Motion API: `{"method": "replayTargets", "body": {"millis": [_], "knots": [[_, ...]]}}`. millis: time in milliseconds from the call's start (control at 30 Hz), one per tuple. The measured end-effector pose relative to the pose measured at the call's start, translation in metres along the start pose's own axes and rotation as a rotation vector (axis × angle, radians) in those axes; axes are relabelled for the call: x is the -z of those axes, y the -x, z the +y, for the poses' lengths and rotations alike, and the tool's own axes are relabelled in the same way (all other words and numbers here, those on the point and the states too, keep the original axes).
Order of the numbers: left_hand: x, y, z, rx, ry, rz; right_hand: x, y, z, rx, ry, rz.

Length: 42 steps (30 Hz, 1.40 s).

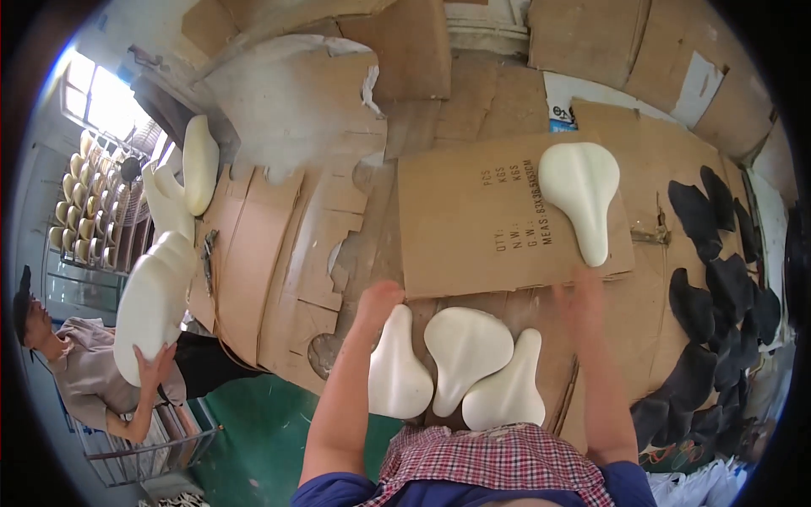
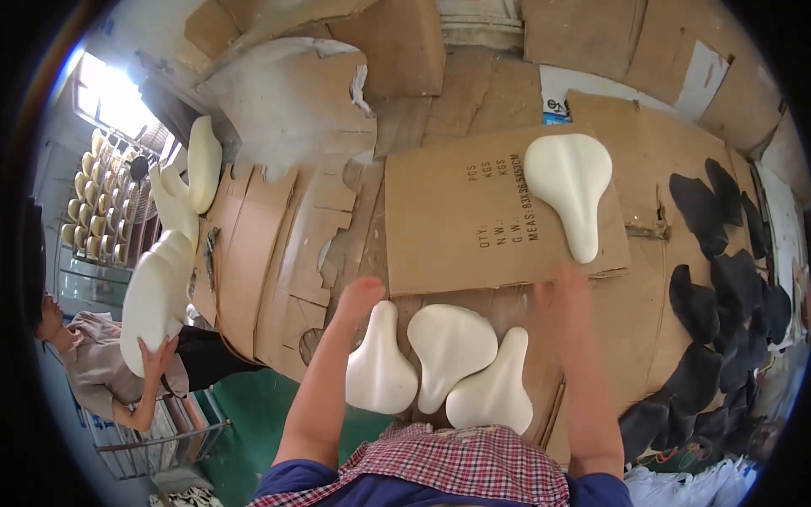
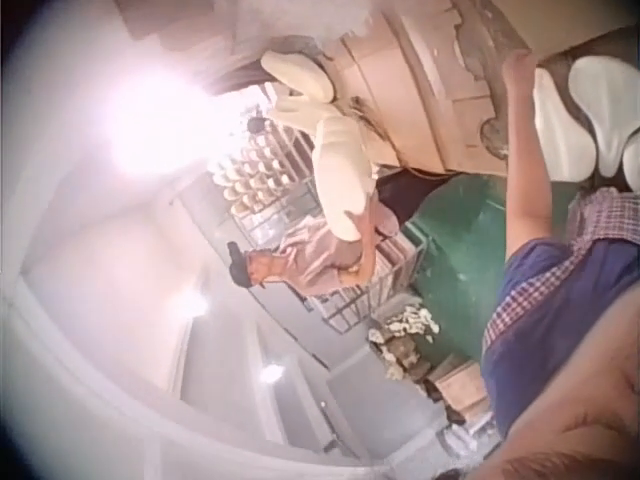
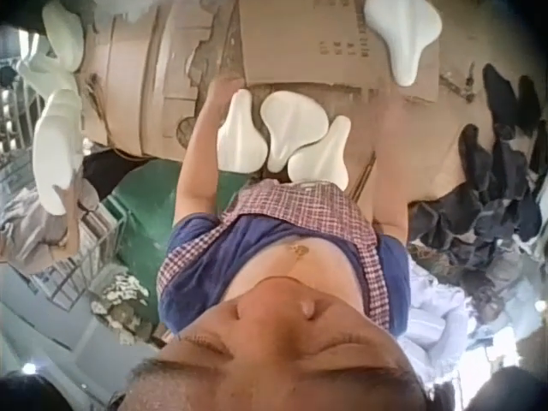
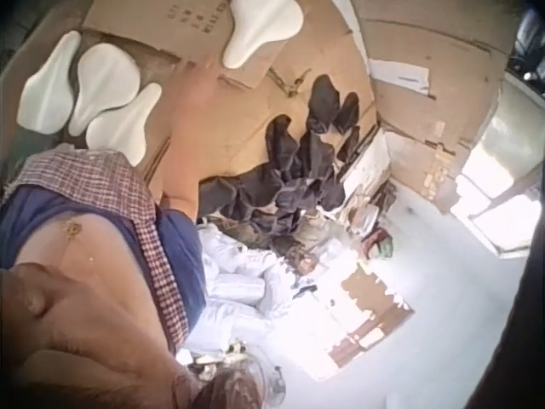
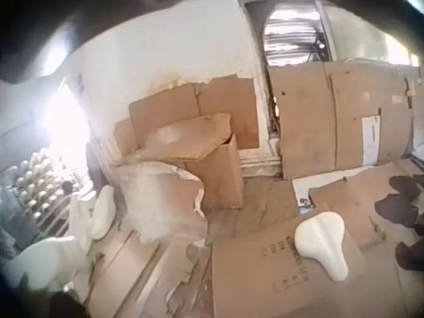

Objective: Arrange foam bike saddle components on a workbench and prepare them for processing with a spray tool.

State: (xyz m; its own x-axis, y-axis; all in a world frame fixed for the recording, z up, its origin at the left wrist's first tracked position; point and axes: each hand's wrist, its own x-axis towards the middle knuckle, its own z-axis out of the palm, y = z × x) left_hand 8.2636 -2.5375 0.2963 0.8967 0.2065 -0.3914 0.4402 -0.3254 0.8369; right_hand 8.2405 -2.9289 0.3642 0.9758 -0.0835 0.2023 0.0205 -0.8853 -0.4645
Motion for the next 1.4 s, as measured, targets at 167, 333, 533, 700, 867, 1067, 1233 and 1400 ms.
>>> {"method": "replayTargets", "body": {"millis": [167, 333, 533, 700, 867, 1067, 1233, 1400], "knots": [[-0.018, 0.047, -0.007, -0.043, -0.242, -0.151, -0.064, 0.108, 0.002, -0.264, -0.035, -0.42], [-0.056, 0.058, 0.039, -0.139, -0.217, -0.26, -0.019, 0.101, 0.011, -0.649, -0.361, -0.477], [-0.062, 0.092, 0.089, -0.243, 0.013, -0.568, 0.082, 0.032, -0.008, -0.177, -0.385, 0.199], [-0.097, 0.065, 0.112, -0.157, 0.304, -0.561, 0.106, -0.09, -0.065, -0.039, -0.21, 0.152], [-0.134, 0.005, 0.11, -0.333, 0.162, -0.322, 0.038, -0.174, -0.057, -0.071, -0.253, 0.048], [-0.165, -0.034, 0.136, 0.153, 0.307, -0.357, 0.019, -0.132, 0.097, -0.373, -0.062, 0.205], [-0.2, -0.038, 0.158, 0.115, 0.25, -0.472, -0.007, -0.087, 0.155, -0.402, -0.315, 0.224], [-0.186, -0.047, 0.139, 0.066, 0.219, -0.366, -0.015, -0.091, 0.197, -0.251, -0.302, 0.248]]}}
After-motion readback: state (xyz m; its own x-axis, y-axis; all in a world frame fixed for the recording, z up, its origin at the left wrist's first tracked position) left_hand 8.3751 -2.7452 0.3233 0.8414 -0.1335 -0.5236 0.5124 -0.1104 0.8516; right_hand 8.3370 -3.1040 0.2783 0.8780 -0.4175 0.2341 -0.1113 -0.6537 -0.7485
